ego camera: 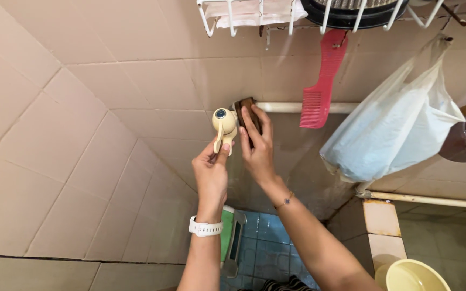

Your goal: Cleaning the wall and water tap in a bathroom using a brush and water.

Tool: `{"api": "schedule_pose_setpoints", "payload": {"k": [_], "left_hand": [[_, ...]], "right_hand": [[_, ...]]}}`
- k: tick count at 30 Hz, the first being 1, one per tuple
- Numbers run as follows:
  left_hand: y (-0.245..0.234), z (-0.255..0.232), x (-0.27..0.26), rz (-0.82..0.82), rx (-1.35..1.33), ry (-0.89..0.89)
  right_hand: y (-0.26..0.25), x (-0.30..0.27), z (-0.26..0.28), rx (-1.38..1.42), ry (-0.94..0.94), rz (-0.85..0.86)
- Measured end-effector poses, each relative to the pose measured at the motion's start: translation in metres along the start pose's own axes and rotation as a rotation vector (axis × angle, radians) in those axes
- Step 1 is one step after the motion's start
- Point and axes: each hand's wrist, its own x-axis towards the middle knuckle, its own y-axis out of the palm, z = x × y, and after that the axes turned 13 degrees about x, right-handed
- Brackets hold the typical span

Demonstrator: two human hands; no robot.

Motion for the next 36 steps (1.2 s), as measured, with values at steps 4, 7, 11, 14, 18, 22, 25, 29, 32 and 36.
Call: {"api": "schedule_pose_setpoints", "payload": {"k": [4,7,11,14,18,22,25,29,32,36], "left_hand": [[-0.003,0.009,0.002,-0.024,0.021,0.009],[-0.004,0.018,0.002,-0.016,0.016,-0.023],[-0.004,0.02,0.003,-0.04,-0.002,-0.021],[-0.004,0.02,0.004,-0.045,-0.026,-0.026],[-0.004,0.022,0.004,-0.038,-0.05,-0.033],[-0.006,0.025,0.004,-0.029,-0.071,-0.02],[-0.005,0.011,0.003,-0.043,-0.116,-0.048],[-0.009,0.014,0.003,0.016,-0.17,-0.109],[-0.017,0.022,0.007,0.07,-0.219,-0.147],[-0.026,0.032,0.006,0.138,-0.365,-0.278]], "right_hand": [[-0.004,-0.024,0.003,0.253,0.069,0.018],[-0.004,-0.019,-0.003,0.39,0.091,0.028],[-0.003,0.002,0.004,0.26,0.118,0.085],[-0.003,-0.021,0.013,0.403,0.205,0.032],[0.005,-0.033,0.028,0.392,0.216,-0.06],[0.018,-0.016,0.029,0.368,0.344,-0.089],[0.02,-0.029,0.056,0.28,0.342,-0.139],[0.022,-0.039,0.05,0.267,0.163,-0.123],[0.023,-0.032,0.018,0.368,0.362,-0.137],[0.01,-0.056,0.023,0.957,0.736,-0.243]]}}
